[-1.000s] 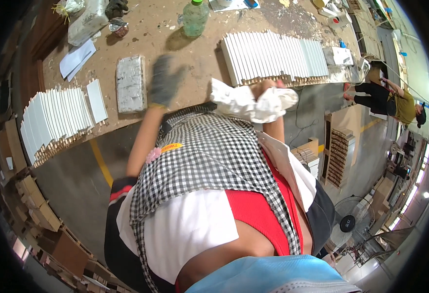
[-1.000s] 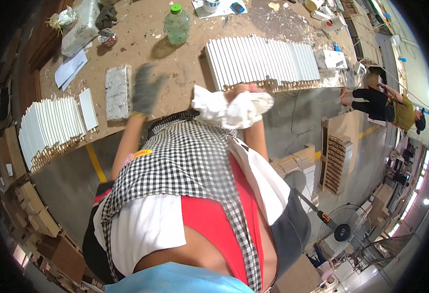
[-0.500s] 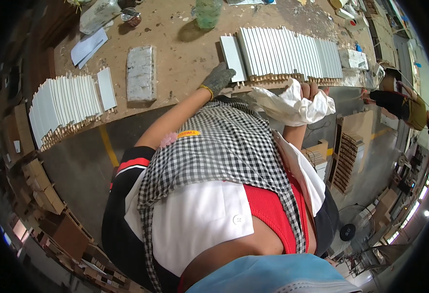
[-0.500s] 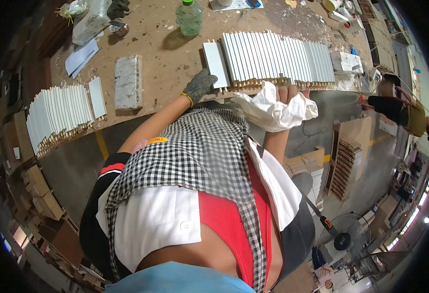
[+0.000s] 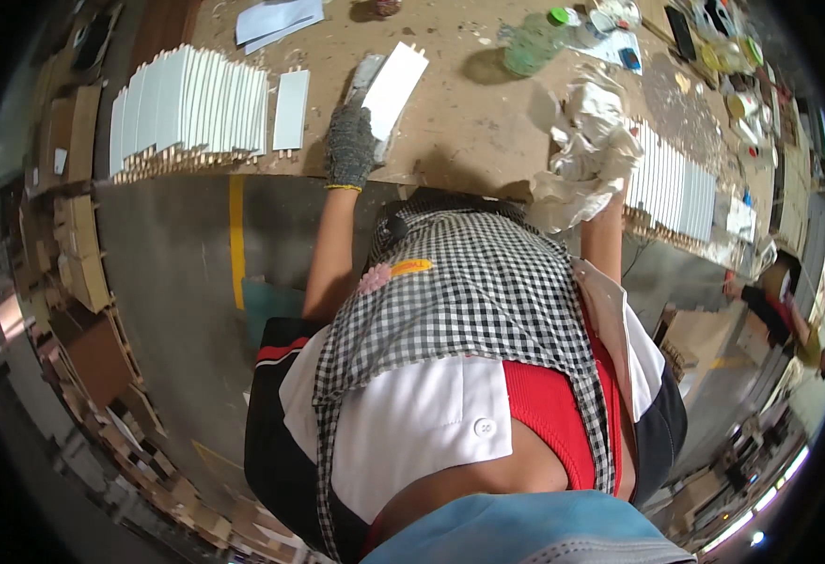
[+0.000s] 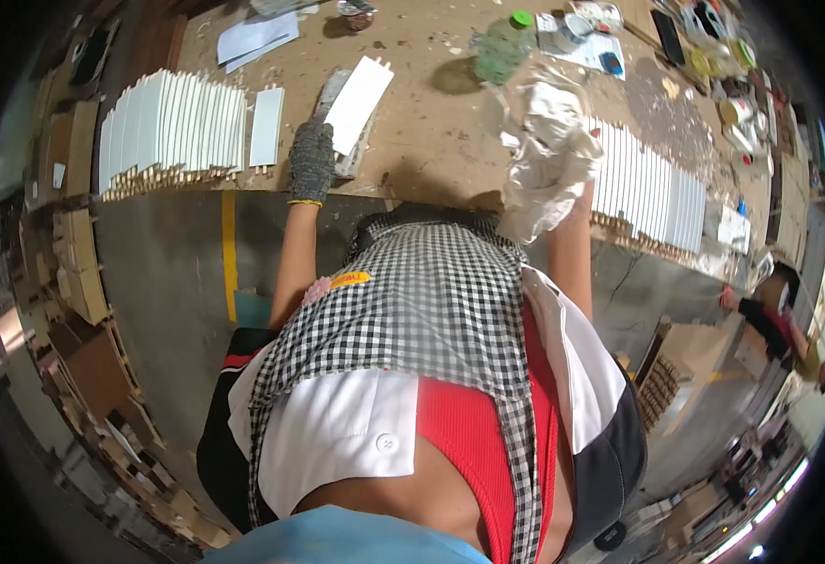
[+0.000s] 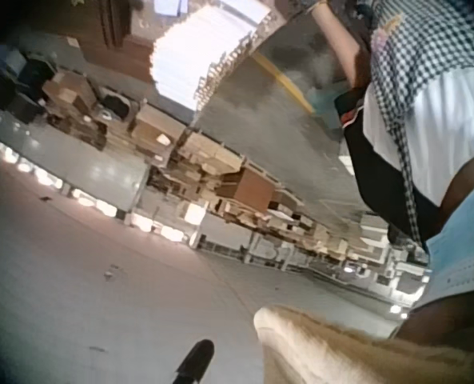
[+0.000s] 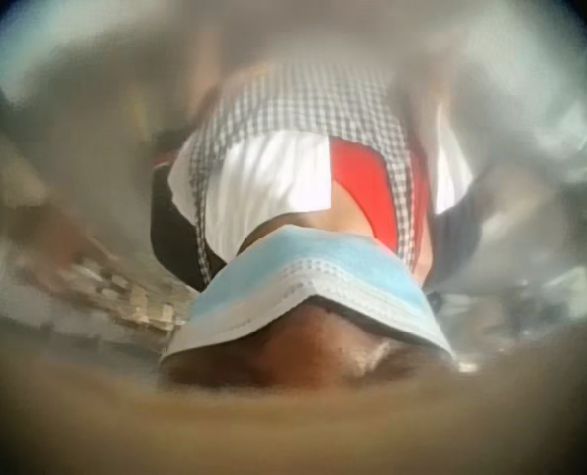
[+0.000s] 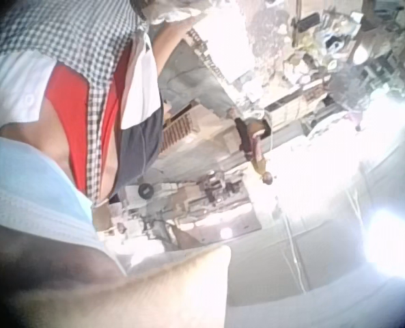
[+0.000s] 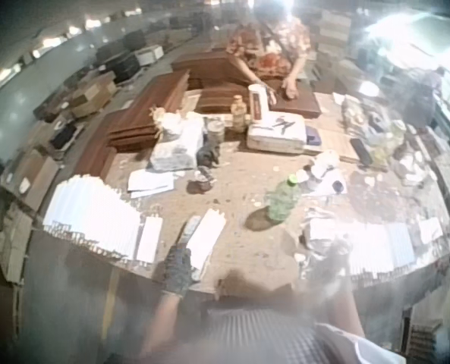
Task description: The person wipes white rectangular panels with a cloth and applies blue stickers to their surfaces.
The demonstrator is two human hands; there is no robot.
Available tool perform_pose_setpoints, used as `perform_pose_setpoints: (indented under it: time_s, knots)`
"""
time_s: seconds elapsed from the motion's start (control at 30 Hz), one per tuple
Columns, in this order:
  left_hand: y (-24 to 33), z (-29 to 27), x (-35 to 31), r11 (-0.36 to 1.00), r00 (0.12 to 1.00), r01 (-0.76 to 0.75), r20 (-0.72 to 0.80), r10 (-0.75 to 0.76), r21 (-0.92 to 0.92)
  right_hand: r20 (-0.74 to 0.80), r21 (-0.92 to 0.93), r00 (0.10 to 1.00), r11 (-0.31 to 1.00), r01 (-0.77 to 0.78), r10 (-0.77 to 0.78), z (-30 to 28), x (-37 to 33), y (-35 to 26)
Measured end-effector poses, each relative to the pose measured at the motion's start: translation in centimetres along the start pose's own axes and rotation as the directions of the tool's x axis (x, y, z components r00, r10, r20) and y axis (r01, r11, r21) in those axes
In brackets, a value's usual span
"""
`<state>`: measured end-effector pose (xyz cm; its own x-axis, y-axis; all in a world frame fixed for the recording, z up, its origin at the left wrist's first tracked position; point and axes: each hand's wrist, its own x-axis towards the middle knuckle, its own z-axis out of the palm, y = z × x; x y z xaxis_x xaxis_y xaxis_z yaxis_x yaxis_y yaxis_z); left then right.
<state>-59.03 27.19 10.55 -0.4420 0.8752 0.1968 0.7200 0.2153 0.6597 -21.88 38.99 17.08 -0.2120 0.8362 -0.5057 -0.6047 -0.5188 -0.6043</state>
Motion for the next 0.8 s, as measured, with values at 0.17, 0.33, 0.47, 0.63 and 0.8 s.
perform_pose_setpoints:
  time_s: [0.17,0.33,0.47,0.63,0.8]
  knots:
    - [-1.2,-0.2,-2.0,0.87,0.997,-0.077,0.013,0.081,0.487,0.083,-0.153,0.996,0.988,-0.031,0.044,10.9,1.1,0.9]
    - [-0.9,2.0,-4.3,0.995,0.993,0.027,-0.11,-0.037,-0.093,0.257,-0.625,0.966,0.759,0.183,-0.022,16.0,4.9,6.9]
    - [-2.3,4.1,-4.8,0.838,0.975,0.151,-0.062,-0.214,-0.525,0.926,-0.158,0.284,-0.429,0.889,0.248,13.7,5.4,17.6]
    - [-1.2,3.8,-4.5,0.971,0.971,-0.002,-0.234,-0.056,-0.241,0.808,-0.559,0.588,-0.263,0.787,0.042,12.6,16.4,15.0]
    - [-1.3,3.9,-4.3,0.898,0.968,0.05,-0.201,-0.151,-0.436,0.744,-0.656,0.655,-0.333,0.678,-0.131,16.6,14.5,12.6]
